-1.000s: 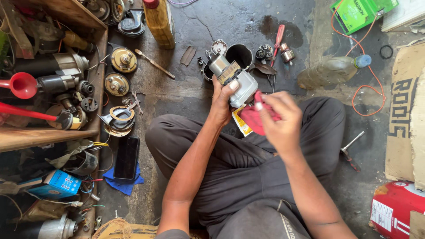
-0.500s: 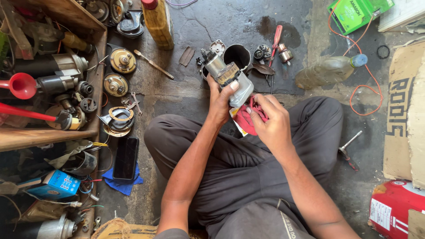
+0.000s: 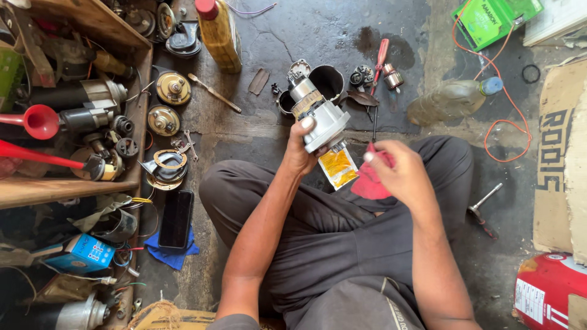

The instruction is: The person sits on the floor and disassembles a small electric motor, removes the end cap, applies grease to the shaft, and wipes the components with a red cloth. The person uses a screwdriver to loosen screws and a hammer to tap parts into place.

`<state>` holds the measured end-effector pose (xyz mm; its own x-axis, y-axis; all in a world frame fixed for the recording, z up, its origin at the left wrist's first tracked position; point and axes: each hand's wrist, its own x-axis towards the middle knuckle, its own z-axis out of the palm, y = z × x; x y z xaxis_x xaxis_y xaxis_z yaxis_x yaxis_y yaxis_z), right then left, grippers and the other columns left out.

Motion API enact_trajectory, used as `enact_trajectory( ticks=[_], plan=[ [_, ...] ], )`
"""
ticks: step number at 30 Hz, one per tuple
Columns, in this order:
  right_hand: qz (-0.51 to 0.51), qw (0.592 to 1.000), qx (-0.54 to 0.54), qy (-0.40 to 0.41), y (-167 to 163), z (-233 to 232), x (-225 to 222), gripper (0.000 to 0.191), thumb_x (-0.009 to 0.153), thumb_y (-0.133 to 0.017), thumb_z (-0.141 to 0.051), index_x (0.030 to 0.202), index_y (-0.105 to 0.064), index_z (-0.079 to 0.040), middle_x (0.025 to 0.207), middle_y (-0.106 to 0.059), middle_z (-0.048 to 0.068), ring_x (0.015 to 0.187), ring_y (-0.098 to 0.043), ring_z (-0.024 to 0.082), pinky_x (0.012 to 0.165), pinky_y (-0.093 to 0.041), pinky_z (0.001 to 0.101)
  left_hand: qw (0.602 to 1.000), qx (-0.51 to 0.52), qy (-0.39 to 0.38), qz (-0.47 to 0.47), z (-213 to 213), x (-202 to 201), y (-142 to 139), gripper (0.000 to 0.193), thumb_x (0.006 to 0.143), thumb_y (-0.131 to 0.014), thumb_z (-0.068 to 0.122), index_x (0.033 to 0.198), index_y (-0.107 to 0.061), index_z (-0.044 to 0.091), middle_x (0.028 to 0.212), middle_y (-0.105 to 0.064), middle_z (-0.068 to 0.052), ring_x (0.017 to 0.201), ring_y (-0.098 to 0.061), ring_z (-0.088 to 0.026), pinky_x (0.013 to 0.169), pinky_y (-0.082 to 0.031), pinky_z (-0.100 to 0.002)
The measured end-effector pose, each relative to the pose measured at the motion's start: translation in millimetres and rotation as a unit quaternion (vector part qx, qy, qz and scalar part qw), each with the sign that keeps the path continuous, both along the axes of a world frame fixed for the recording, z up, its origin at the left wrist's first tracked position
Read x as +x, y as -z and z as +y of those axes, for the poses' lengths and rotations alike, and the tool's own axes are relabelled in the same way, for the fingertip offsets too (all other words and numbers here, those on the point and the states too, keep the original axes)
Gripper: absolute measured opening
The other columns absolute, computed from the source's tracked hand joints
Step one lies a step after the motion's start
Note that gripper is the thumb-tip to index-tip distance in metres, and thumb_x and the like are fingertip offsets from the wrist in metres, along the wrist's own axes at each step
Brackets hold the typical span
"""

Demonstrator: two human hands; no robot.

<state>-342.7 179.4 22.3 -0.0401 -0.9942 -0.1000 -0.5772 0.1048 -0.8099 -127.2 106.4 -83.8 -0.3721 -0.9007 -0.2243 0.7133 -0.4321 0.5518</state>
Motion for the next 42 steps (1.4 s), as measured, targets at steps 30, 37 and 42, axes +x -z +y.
enact_trajectory(
  ticks=[30,37,42],
  plan=[
    [-0.541,0.832,0.111,0.053,43.7,-7.9,48.9,0.034,0.099,-0.058,-0.029,0.088,-0.063,0.003,0.073,-0.060,0.009,0.062,-0.059,0.019,0.057,-0.051,0.0369,0.995,-0.031,-0.030,-0.092,-0.6,-14.9,-32.7,0.082,0.082,-0.073,0.039,0.146,-0.030,0.010,0.127,-0.052,-0.014,0.116,-0.058,-0.025,0.096,-0.054,-0.040],
    [-0.534,0.837,0.110,0.040,26.0,-9.3,49.8,0.038,0.097,-0.056,-0.035,0.106,-0.062,0.001,0.082,-0.064,0.008,0.070,-0.063,0.019,0.062,-0.055,0.0375,0.995,-0.034,-0.029,-0.088,-1.1,-16.4,-34.5,0.082,0.083,-0.073,0.038,0.147,-0.030,0.010,0.128,-0.052,-0.014,0.117,-0.058,-0.025,0.097,-0.054,-0.040],
    [-0.021,0.976,-0.217,0.017,4.8,-0.1,61.9,0.034,0.098,-0.066,-0.027,0.104,-0.063,0.006,0.086,-0.063,0.012,0.073,-0.064,0.021,0.064,-0.053,0.0366,0.996,-0.033,-0.028,-0.074,-1.3,-16.4,-36.7,0.080,0.083,-0.074,0.037,0.145,-0.031,0.009,0.127,-0.052,-0.014,0.115,-0.059,-0.026,0.097,-0.055,-0.042]
  ],
)
